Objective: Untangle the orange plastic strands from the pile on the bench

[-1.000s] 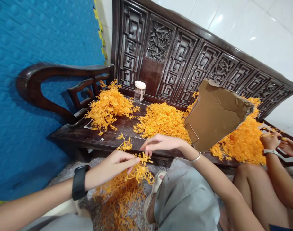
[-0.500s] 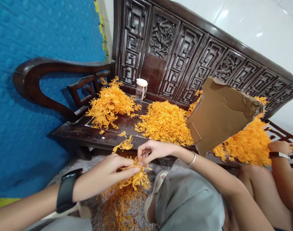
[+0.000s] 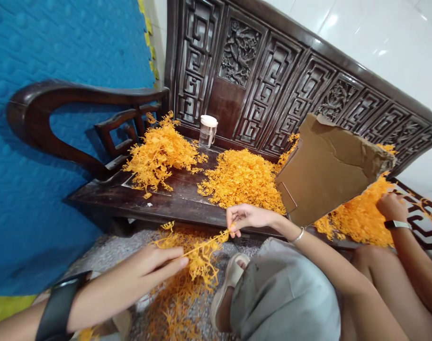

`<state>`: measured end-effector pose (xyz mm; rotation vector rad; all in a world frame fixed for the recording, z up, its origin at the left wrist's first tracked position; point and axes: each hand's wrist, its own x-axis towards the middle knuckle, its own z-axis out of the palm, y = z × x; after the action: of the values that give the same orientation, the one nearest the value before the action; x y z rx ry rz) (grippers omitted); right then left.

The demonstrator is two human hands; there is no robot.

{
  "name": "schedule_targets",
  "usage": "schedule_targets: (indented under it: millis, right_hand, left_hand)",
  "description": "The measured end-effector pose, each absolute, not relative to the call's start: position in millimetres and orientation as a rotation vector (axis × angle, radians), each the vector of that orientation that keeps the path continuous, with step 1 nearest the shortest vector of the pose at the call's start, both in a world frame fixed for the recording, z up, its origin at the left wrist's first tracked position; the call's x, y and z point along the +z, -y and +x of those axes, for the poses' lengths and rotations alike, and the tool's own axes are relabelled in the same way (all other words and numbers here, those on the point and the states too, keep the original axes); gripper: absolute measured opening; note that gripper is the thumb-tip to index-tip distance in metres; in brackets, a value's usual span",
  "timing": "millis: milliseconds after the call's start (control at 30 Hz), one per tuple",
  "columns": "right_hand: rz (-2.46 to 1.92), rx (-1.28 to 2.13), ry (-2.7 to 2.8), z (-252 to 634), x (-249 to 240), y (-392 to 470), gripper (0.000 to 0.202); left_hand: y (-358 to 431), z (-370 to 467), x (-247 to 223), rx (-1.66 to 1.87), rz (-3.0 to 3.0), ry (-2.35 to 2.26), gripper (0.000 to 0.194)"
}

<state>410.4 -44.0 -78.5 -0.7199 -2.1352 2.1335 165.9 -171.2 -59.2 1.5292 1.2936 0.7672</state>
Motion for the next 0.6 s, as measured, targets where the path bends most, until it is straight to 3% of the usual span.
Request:
schedule_targets:
  millis: [300,600]
  right_hand:
    - [-0.67,2.013,2.059,421,-72,54,0.025]
    - [-0.702,1.852,2.047,424,-67,58,0.027]
  left_hand:
    - [190,156,-95,0.684,1.971,-1.465,0.04]
    - [188,153,-103,0.704,2.088,-1.471,0.037]
